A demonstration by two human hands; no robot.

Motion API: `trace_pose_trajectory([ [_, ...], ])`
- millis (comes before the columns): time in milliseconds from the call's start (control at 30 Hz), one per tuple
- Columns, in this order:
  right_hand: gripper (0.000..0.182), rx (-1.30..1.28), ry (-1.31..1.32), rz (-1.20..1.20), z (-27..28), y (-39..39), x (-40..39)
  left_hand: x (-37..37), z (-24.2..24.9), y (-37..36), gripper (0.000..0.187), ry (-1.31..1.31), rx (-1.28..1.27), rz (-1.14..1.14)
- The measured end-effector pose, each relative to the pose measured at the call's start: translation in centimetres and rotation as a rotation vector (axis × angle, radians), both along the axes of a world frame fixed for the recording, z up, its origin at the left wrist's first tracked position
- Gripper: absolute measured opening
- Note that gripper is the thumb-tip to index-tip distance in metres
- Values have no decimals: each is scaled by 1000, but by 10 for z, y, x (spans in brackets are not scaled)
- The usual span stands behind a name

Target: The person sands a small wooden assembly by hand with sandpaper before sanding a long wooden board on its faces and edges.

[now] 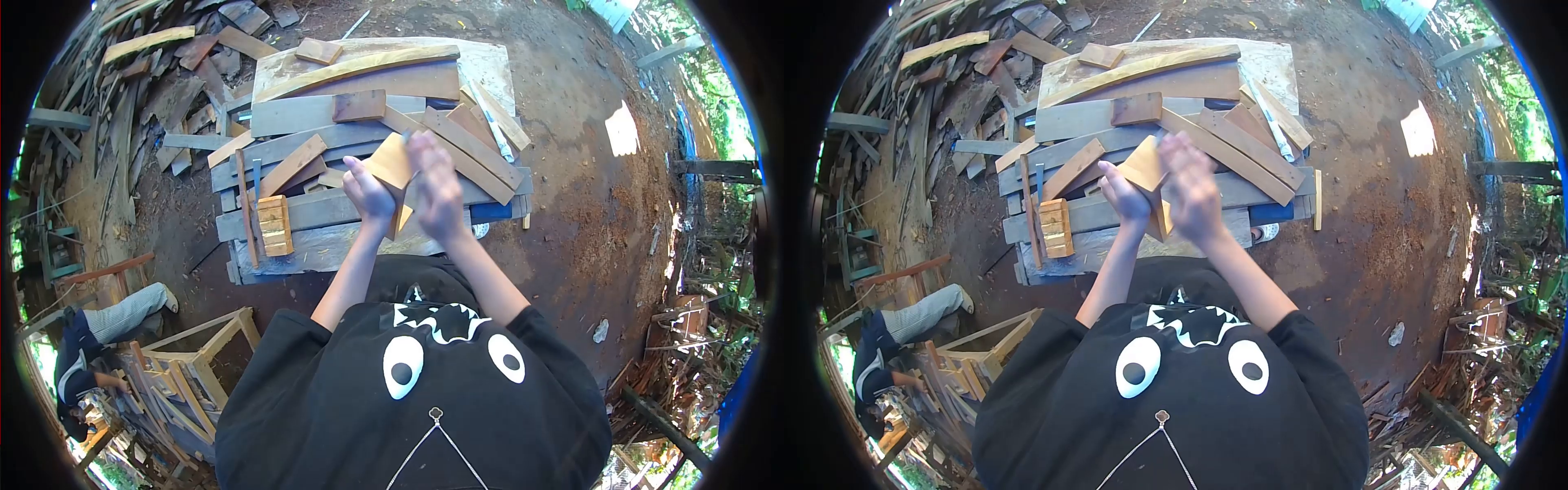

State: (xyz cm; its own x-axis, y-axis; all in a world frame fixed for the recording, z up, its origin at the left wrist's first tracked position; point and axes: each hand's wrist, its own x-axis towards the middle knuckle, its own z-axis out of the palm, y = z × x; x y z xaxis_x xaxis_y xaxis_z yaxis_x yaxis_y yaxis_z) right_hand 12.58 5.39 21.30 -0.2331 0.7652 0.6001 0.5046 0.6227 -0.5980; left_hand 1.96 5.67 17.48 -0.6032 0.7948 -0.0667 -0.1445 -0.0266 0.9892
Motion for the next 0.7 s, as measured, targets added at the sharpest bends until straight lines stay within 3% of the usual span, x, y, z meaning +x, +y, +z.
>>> trace_pose_trajectory([
  [67,45,37,-18,-38,0,0,0,6,1,0,70,-21,27,18],
  [133,42,-19,-34,156,12,-28,-9,2,7,2,70,-155,-68,41],
  [167,41,-9,-54,166,10,-25,-4,0,8,0,69,-54,-45,6],
  [200,42,-15,-24,83,7,-15,0,0,9,-1,68,43,-15,-25],
  [267,43,-38,31,-76,-1,0,4,6,7,0,67,2,25,1],
  [400,39,9,-103,161,24,-26,0,2,15,1,66,-110,-16,9],
  [500,36,-3,39,-105,6,4,7,7,14,1,66,-2,35,-7],
  [600,34,6,-57,146,25,-28,-3,6,25,3,66,-48,41,3],
  [633,33,17,-144,165,27,-26,4,5,27,2,66,-81,36,1],
  [700,34,19,-67,11,15,0,9,4,20,2,65,59,57,-49],
])
